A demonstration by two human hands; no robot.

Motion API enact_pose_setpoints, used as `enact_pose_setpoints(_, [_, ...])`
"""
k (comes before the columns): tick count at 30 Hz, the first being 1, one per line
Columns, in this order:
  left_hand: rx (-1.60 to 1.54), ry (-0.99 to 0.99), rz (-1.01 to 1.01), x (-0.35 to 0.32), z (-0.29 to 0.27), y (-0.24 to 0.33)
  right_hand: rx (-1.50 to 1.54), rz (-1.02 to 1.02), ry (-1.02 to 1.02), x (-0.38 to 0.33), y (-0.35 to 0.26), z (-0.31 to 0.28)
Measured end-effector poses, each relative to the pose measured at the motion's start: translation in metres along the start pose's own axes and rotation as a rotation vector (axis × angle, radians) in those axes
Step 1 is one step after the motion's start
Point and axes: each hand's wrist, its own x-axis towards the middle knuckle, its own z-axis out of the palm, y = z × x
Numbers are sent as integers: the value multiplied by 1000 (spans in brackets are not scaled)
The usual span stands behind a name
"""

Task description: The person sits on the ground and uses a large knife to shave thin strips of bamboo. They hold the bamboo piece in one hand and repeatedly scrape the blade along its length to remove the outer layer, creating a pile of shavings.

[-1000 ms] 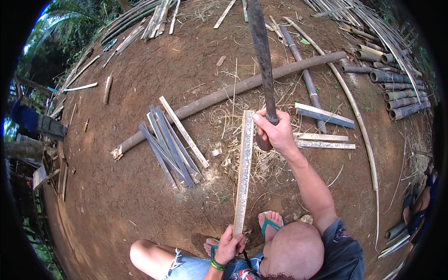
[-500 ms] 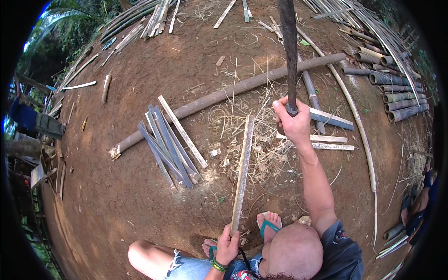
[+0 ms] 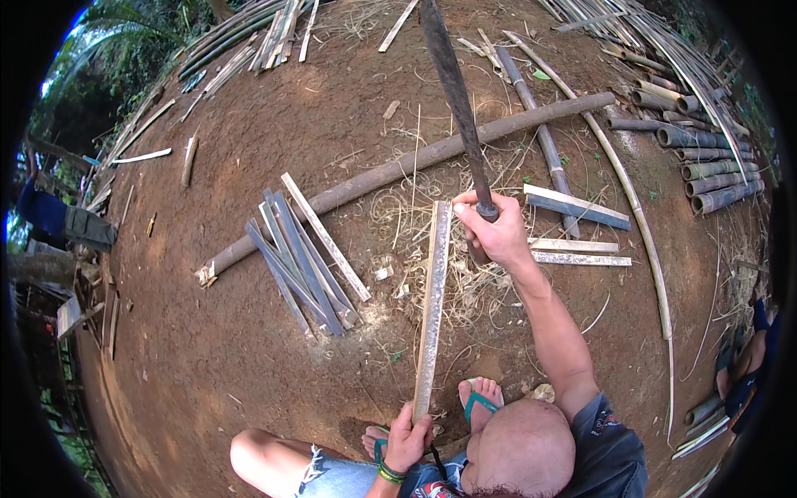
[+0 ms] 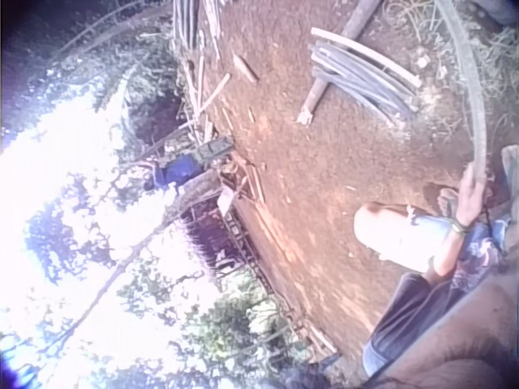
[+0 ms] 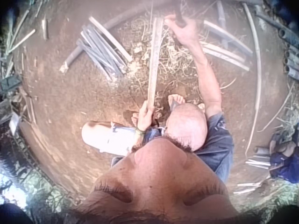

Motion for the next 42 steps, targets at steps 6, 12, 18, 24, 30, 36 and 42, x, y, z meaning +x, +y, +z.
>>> enact_pose_setpoints(6, [-30,-23,-25,0,3,5,18,1,0,-1,4,2])
enact_pose_setpoints(12, [-244,-94,-101,1,5,5,12,9,-50,-11,6,6])
enact_pose_setpoints(18, [-348,27,-39,6,5,10,-80,122,-138,-50,16,14])
enact_pose_setpoints(24, [42,228,172,9,7,18,-137,33,-92,-58,16,12])
enact_pose_setpoints(30, [564,366,366,10,8,19,-8,-76,95,-33,-12,20])
enact_pose_setpoints(36, [644,506,401,5,10,26,11,-159,233,-9,0,12])
enact_pose_setpoints(42, [564,579,445,8,7,18,-51,-180,257,3,-1,-3])
